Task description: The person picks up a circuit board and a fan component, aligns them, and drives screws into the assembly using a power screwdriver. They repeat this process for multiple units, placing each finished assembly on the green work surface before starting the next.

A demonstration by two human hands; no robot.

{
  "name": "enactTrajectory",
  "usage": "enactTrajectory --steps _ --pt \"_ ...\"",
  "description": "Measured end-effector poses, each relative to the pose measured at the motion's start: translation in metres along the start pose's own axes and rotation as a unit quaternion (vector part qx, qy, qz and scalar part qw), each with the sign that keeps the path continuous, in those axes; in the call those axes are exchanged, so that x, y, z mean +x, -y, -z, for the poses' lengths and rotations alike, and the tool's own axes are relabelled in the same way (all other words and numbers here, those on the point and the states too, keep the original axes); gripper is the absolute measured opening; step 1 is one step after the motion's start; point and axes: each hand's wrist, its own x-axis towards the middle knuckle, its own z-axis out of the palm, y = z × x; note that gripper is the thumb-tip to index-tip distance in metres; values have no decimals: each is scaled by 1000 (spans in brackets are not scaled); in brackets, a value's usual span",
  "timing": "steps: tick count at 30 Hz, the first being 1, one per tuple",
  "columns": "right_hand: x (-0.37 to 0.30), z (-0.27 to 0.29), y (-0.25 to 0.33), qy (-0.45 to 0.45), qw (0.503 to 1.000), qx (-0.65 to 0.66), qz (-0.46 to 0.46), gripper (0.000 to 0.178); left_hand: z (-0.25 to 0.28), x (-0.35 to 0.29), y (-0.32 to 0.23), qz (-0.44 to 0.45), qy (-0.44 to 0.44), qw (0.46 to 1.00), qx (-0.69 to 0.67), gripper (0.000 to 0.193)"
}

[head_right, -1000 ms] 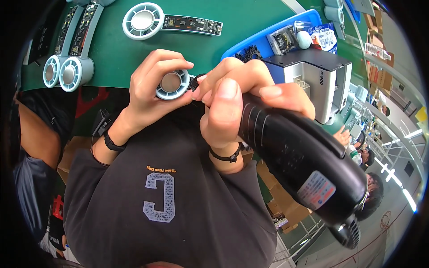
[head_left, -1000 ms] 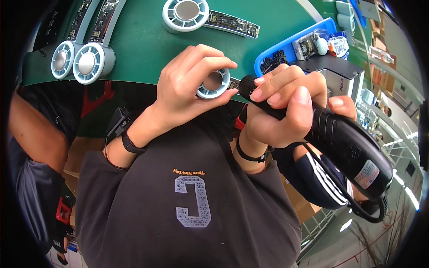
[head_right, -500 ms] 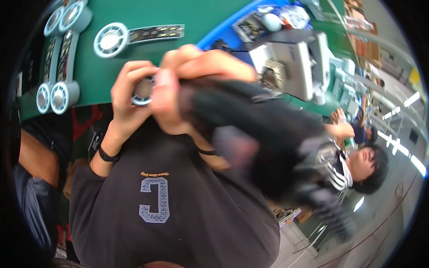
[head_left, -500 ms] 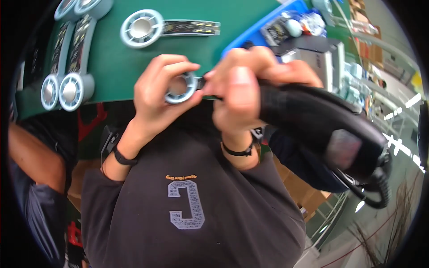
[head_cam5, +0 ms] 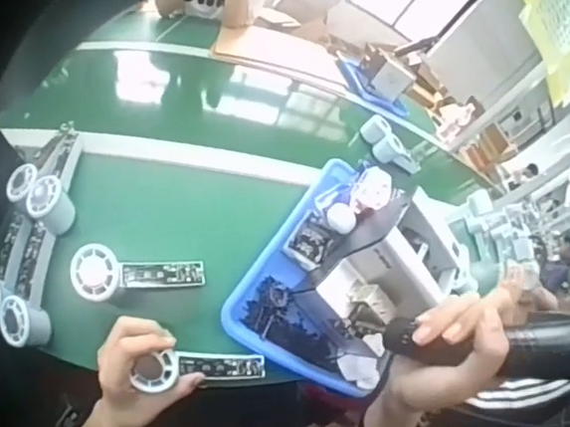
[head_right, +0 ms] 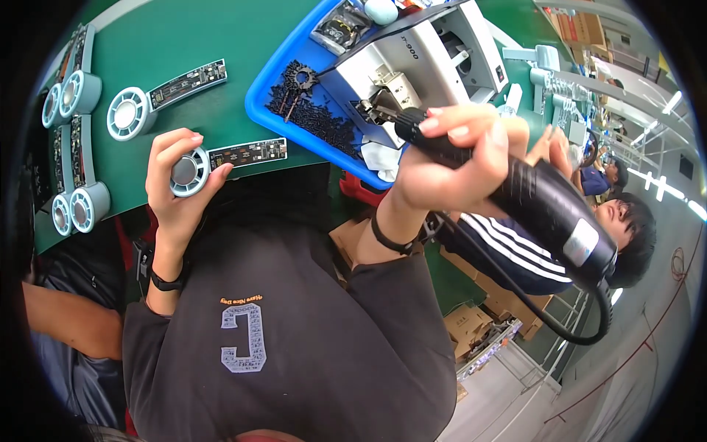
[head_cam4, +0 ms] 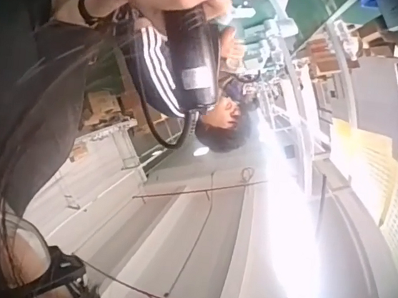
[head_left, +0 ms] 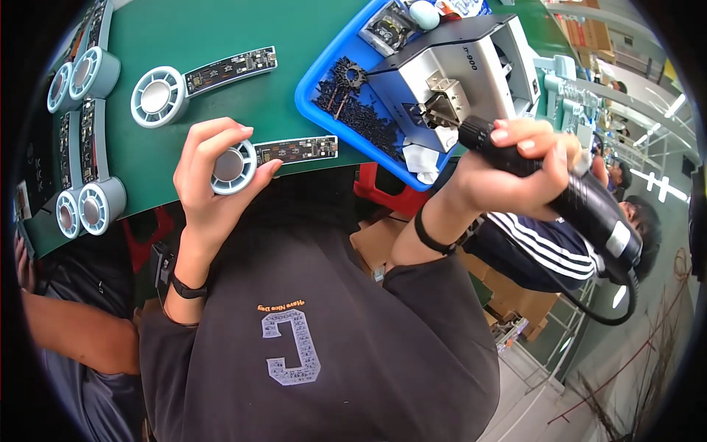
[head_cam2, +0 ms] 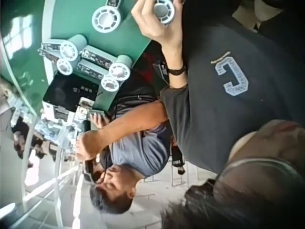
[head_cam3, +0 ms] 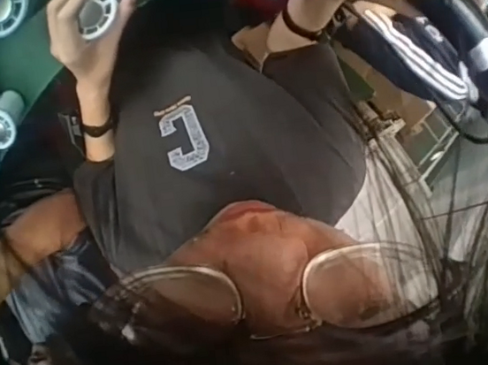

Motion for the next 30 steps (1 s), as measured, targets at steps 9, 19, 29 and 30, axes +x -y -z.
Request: enactTrajectory --steps 9,19,29,30 --pt "1 3 -15 88 995 41 5 24 -1 -2 1 -12 -1 1000 6 64" --pt "-50 -36 31 70 965 211 -137 20 4 1 3 -2 -10 1000 -9 59" --pt "-105 -69 48 209 952 181 -128 51 6 -5 11 -11 -22 1000 19 55" --pt "-106 -71 49 213 952 181 -129 51 6 -5 11 -14 -22 999 20 54"
